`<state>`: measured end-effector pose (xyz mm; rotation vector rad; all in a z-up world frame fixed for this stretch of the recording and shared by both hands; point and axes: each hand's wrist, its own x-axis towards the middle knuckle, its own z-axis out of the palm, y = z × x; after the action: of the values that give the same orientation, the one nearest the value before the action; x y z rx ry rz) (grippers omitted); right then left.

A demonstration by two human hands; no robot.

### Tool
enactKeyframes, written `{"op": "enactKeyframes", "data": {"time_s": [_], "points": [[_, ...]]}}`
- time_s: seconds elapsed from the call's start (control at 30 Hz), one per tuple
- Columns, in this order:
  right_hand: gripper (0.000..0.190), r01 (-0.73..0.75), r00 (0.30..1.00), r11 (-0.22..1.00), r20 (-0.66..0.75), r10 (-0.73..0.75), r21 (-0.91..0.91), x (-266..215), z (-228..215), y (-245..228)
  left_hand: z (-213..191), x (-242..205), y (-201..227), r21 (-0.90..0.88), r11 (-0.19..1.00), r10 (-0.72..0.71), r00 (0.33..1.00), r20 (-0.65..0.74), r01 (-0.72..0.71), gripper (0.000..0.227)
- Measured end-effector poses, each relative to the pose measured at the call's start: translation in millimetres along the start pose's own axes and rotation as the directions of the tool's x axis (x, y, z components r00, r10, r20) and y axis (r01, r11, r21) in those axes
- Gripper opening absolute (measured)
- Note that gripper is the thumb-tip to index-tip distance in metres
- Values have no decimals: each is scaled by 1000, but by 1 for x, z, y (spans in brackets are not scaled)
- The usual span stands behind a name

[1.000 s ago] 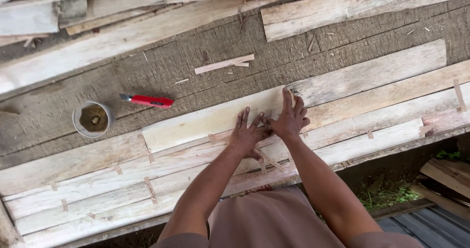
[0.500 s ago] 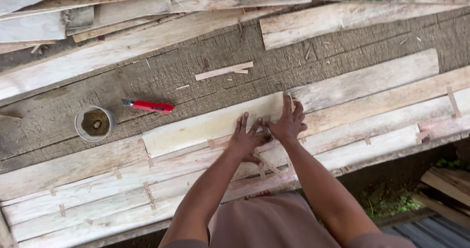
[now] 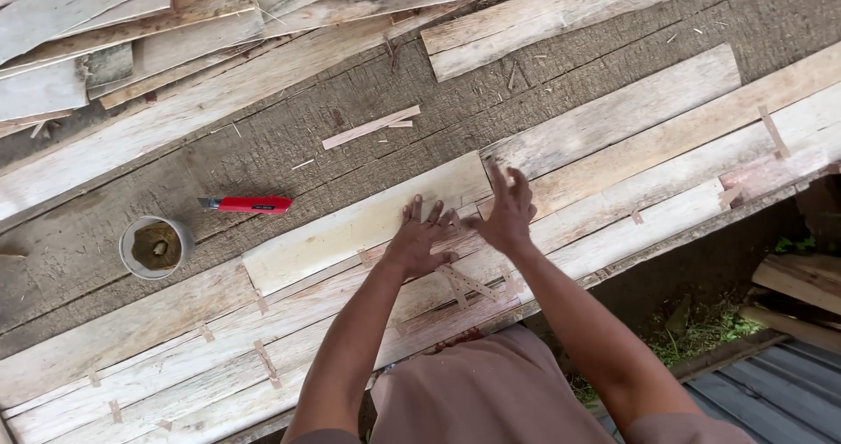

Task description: The person arranges wooden planks on a workbench, applies a paste-like substance from a container using a small stick, and places thin wooden strips between the planks. The person continues to align and adjust the planks and strips throughout the clip.

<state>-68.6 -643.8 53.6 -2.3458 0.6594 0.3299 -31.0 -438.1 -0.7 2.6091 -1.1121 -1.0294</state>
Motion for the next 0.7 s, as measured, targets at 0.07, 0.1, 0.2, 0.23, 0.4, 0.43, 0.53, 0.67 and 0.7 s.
{"op": "enactKeyframes", "data": {"time_s": [0.07, 0.1, 0.2, 0.23, 0.4, 0.43, 0.53, 0.67, 0.7], "points": [[121, -30, 1000, 999, 5, 30, -45, -12, 11, 0, -6, -7, 15, 83, 997, -9, 1000, 17, 8, 103], [119, -56, 998, 995, 8, 57, -85, -17, 17, -1, -10, -11, 21, 170, 985, -23, 999, 33, 18, 108], [115, -92, 995, 979, 18, 97, -183, -18, 28, 3, -16, -16, 30, 184, 982, -55, 998, 30, 49, 112], [115, -90, 995, 979, 20, 96, -185, -15, 29, 4, -15, -15, 29, 181, 982, -57, 998, 30, 50, 112], [120, -167, 983, 966, 37, 178, -195, -9, 26, 2, -15, -15, 30, 150, 987, -67, 997, 28, 62, 107], [120, -168, 983, 966, 41, 180, -197, -9, 23, -2, -15, -10, 27, 147, 987, -67, 997, 31, 62, 107], [100, -130, 988, 976, 53, 142, -177, -19, 22, 2, -4, -8, 29, 148, 986, -86, 995, 51, 78, 103], [123, -98, 992, 982, 58, 109, -163, -5, 22, 21, -5, -2, 26, 131, 987, -95, 995, 41, 89, 101], [127, -60, 996, 989, 54, 68, -136, -1, 20, 25, -4, 0, 23, 106, 990, -101, 994, 40, 96, 100]]}}
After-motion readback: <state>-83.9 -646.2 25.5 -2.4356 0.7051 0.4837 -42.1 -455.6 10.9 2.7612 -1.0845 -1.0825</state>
